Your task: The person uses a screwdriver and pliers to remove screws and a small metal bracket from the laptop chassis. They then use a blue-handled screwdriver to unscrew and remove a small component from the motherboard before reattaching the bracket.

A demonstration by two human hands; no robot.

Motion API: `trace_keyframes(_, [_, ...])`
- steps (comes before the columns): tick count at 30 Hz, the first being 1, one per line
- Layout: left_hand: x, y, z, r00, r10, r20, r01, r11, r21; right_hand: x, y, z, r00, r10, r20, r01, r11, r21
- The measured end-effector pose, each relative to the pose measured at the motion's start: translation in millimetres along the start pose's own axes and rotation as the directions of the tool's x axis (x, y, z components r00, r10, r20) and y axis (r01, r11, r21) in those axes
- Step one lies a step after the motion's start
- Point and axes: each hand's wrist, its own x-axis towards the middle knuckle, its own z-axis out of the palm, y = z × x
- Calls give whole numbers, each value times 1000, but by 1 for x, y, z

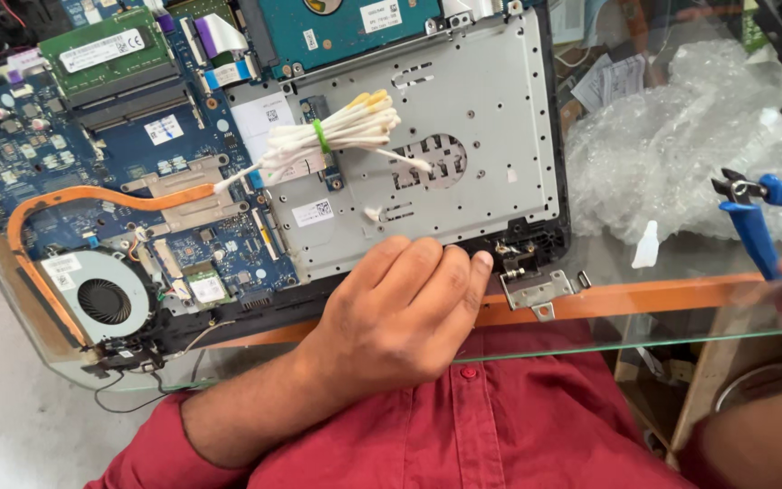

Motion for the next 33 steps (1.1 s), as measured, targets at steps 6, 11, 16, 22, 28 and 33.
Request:
trace_keyframes(6, [10, -13, 3, 1000, -9, 15, 9, 1000, -27, 2, -21, 38, 963, -213, -163, 268, 754, 600])
trace_keyframes(11, [18, -25, 1, 1000, -21, 21, 22, 1000, -21, 20, -90, 56, 727, -678, 107, 586, 695, 417])
trace_keyframes(16, [22, -36, 4, 998, -50, -32, 51, 999, 9, 23, -130, 93, 645, -754, 129, 725, 656, 209])
trace_keyframes(22, [20, -42, 6, 998, -50, -32, 52, 998, 41, 29, -131, 100, 623, -759, 189, 743, 650, 161])
trace_keyframes(28, [17, -40, 8, 997, -62, -36, 63, 997, 49, 30, -131, 104, 570, -797, 201, 775, 603, 191])
trace_keyframes(33, [16, -39, 6, 998, -59, -37, 61, 997, 56, 28, -139, 99, 552, -787, 275, 779, 605, 166])
